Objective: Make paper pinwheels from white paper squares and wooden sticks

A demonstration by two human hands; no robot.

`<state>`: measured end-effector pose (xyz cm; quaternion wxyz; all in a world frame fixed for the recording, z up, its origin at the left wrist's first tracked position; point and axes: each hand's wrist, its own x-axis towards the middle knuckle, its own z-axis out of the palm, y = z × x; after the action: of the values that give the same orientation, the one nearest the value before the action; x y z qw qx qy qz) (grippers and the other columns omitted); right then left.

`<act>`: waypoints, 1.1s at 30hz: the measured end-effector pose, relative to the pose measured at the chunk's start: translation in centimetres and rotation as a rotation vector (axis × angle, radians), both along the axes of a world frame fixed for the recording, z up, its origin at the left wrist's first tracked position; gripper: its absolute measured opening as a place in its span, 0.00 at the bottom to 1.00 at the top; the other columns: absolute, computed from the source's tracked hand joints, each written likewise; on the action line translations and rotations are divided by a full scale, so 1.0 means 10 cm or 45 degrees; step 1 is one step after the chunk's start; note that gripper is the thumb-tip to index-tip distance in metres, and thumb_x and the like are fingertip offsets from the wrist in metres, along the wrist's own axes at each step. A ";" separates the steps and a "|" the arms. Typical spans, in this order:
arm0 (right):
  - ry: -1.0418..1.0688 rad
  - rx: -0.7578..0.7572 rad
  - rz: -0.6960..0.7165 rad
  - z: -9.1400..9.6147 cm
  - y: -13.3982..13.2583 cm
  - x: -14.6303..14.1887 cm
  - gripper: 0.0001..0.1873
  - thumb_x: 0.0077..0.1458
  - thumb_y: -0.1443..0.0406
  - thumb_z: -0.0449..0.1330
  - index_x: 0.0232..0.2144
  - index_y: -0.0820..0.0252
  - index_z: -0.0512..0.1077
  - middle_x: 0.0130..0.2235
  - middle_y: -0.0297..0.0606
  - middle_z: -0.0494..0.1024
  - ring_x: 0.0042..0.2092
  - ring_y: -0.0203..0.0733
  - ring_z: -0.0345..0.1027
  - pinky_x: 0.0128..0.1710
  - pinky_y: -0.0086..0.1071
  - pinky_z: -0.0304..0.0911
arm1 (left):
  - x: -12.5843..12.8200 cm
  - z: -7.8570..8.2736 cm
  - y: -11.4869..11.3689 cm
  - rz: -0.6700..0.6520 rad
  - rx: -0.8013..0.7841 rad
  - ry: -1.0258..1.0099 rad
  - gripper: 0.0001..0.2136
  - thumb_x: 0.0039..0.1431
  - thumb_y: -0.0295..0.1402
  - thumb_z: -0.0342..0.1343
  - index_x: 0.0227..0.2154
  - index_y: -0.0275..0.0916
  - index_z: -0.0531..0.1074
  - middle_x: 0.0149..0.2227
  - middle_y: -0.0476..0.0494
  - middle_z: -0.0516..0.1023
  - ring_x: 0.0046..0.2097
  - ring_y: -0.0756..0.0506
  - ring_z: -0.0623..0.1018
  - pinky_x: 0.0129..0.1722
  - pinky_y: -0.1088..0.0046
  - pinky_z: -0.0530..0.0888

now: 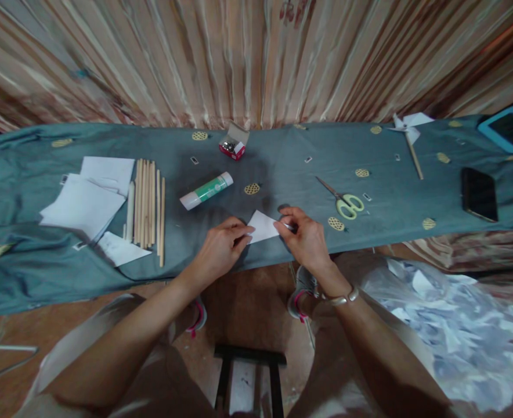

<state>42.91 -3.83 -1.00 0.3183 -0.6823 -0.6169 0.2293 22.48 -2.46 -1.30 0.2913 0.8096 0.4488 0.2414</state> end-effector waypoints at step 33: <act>-0.208 0.042 0.069 0.00 0.01 -0.02 0.13 0.54 0.65 0.60 0.43 0.59 0.73 0.33 0.36 0.81 0.37 0.44 0.75 0.40 0.34 0.66 | 0.01 0.02 0.01 -0.101 0.181 0.192 0.08 0.61 0.27 0.53 0.38 0.37 0.78 0.37 0.44 0.77 0.35 0.48 0.77 0.37 0.74 0.73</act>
<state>42.69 -3.70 -0.96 0.2717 -0.6765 -0.6627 0.1711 22.53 -2.31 -1.11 0.2080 0.8612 0.4187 0.1993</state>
